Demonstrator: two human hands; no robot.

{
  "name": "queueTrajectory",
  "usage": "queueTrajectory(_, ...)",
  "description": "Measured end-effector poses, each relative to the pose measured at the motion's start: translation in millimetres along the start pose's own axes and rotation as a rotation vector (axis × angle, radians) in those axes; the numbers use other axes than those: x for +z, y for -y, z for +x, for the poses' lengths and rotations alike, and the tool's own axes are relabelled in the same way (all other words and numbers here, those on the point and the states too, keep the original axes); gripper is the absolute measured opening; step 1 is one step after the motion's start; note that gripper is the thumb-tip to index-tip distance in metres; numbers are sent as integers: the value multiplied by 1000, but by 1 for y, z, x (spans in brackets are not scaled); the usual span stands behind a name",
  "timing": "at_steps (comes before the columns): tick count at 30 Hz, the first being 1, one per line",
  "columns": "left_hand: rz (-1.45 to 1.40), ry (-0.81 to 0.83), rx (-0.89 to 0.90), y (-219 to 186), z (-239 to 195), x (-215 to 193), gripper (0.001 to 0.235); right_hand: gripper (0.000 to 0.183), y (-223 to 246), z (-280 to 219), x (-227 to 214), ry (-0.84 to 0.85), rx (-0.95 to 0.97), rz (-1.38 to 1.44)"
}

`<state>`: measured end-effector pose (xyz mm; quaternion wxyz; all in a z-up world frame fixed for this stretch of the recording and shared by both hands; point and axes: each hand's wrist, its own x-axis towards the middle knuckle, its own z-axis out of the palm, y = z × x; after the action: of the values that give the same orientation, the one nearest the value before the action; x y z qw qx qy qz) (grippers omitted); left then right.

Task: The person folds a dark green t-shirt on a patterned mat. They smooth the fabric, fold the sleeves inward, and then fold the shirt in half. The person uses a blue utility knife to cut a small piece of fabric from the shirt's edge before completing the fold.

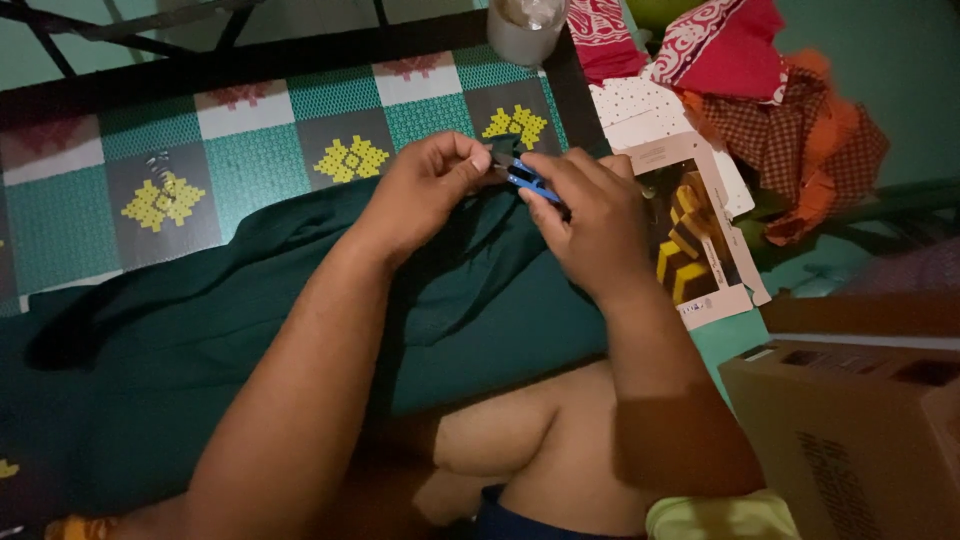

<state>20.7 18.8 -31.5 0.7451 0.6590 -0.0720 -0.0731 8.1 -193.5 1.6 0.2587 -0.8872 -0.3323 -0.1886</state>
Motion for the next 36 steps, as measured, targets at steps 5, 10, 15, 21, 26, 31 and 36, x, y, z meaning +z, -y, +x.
queueTrajectory(5,15,-15,0,-6,-5,0,15,28,-3,-1,4,-10,-37,-44)
queueTrajectory(10,23,-3,5,2,0,-3,15,28,0,1,6,-14,-42,-46)
queueTrajectory(15,3,-6,10,-2,-1,0,15,26,1,1,5,-18,-26,-27)
queueTrajectory(21,25,-8,-13,-3,-1,-1,15,25,4,2,4,-2,0,-31)
queueTrajectory(26,4,-15,25,-3,-1,-1,13,25,2,2,8,-10,19,13)
queueTrajectory(31,-46,-30,21,7,0,0,13,24,-5,0,10,-64,-8,32)
queueTrajectory(36,-81,-190,172,8,0,-6,22,30,-3,1,3,-186,461,221)
